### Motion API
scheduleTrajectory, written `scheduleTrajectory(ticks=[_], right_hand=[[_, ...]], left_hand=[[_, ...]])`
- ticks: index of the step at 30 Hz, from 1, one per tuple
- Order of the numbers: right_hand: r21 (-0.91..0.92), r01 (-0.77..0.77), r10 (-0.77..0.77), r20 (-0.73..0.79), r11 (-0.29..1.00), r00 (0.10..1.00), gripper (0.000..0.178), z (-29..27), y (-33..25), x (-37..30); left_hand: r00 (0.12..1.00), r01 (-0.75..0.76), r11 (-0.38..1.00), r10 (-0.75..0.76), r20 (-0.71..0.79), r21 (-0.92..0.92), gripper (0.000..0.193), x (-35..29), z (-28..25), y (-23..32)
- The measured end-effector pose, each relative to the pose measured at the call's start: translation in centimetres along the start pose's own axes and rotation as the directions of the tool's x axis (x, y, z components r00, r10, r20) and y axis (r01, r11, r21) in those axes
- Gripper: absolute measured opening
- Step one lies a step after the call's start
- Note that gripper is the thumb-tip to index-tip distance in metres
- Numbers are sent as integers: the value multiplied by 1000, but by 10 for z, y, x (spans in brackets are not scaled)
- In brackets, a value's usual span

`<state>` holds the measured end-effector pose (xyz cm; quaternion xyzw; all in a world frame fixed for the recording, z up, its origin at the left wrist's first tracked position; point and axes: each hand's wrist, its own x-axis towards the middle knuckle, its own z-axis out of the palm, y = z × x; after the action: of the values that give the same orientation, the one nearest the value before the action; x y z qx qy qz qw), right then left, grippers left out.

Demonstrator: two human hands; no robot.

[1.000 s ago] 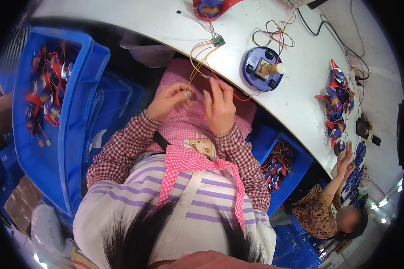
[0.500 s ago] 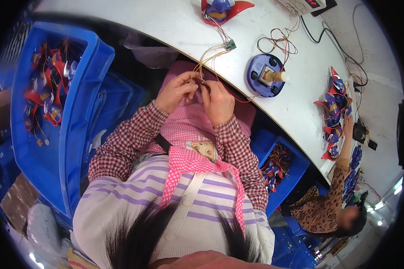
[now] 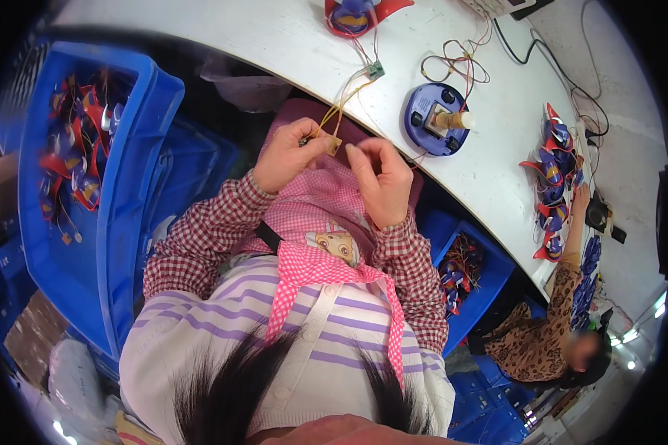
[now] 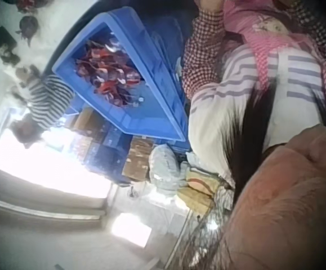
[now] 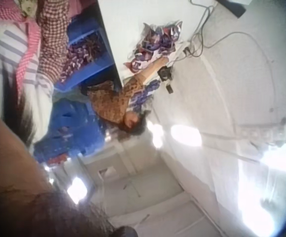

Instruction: Assembling plastic toy figures by connecting components and internal wiring.

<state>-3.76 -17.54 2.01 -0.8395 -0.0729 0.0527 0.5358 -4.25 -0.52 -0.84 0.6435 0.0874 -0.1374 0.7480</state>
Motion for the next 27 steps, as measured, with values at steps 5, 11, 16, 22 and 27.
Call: scheduleTrajectory(ticks=[5, 11, 16, 22, 27], right_hand=[[151, 160, -152, -60, 976, 986, 12, 13, 11, 2], [-165, 406, -421, -67, 899, 905, 15, 16, 17, 1], [-123, 364, -375, -83, 923, 923, 17, 16, 24, 0], [-366, 318, -338, 11, 874, 941, 22, -14, -32, 27], [-642, 173, -295, -86, 747, 952, 21, -4, -12, 103]], left_hand=[[996, 65, 993, -58, 69, -100, 8, -3, 3, -1], [996, 76, 988, -69, 60, -136, 8, -2, 7, 1], [998, 17, 994, -11, 60, -107, 9, -1, 8, -6], [985, 148, 988, -143, 94, -50, 9, -3, -8, -21], [981, 176, 967, -158, 109, -185, 14, -4, -8, -18]])
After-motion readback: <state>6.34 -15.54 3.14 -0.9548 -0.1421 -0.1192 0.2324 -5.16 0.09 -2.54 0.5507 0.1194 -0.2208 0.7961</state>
